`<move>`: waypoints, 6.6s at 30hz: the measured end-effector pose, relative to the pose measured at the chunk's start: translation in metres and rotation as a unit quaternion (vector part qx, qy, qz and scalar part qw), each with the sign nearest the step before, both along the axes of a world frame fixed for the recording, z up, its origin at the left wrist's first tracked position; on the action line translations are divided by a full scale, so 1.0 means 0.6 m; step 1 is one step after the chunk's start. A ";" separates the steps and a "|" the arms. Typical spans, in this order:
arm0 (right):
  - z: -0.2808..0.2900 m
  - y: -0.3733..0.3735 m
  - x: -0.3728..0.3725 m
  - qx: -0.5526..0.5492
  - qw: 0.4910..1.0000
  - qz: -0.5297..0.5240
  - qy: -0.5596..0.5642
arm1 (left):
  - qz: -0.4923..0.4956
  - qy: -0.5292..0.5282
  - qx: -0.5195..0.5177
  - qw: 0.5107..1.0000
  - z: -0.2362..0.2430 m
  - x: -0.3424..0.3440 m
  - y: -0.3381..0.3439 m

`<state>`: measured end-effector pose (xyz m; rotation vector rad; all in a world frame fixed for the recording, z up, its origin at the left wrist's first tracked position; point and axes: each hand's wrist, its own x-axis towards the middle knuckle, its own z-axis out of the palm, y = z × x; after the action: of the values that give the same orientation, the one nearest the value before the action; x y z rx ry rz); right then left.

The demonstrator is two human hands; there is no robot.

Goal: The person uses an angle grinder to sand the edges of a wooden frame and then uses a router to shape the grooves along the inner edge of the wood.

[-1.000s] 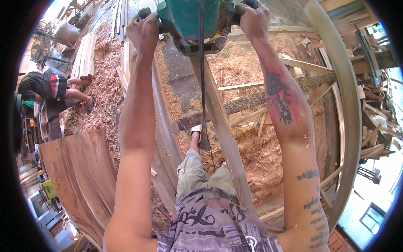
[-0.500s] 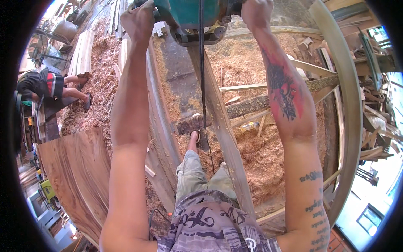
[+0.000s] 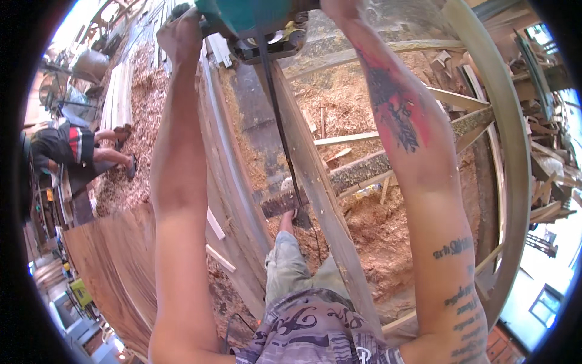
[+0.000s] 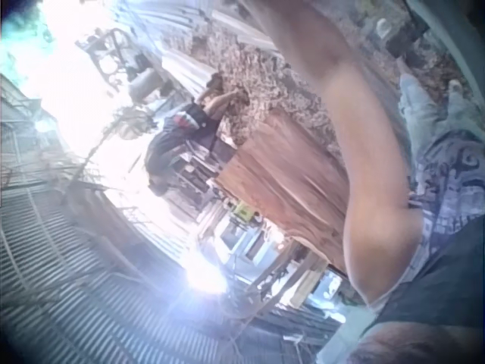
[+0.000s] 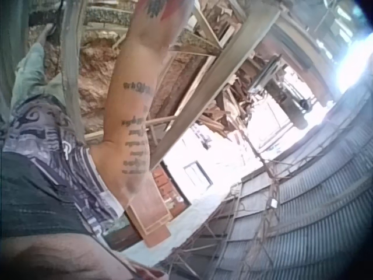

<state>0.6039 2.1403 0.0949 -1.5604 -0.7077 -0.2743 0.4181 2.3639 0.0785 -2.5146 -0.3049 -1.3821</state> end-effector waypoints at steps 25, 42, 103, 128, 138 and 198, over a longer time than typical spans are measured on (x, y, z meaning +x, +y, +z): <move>-0.047 -0.119 0.012 -0.165 0.942 0.000 -0.293 | 0.036 -0.084 -0.530 0.843 0.027 -0.094 -0.191; -0.054 -0.208 -0.063 -0.170 0.944 0.048 -0.277 | 0.032 -0.123 -0.563 0.816 0.010 -0.166 -0.290; -0.059 -0.731 -0.411 -0.080 0.990 0.109 0.047 | -0.001 -0.087 -0.590 0.802 0.006 -0.470 -0.762; -0.079 -0.941 -0.579 -0.034 0.990 0.020 0.136 | -0.073 -0.081 -0.664 0.740 0.026 -0.603 -0.970; -0.023 -0.873 -0.553 -0.168 0.979 0.020 -0.113 | -0.100 -0.132 -0.649 0.743 0.030 -0.559 -0.898; -0.019 -0.548 -0.341 -0.045 0.983 0.107 0.140 | 0.054 0.069 -0.024 0.996 -0.082 -0.436 -0.485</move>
<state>0.3991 1.8118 0.0832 -1.5536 -0.6656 0.1359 0.1566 2.0726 0.0292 -2.5751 -0.4430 -1.1682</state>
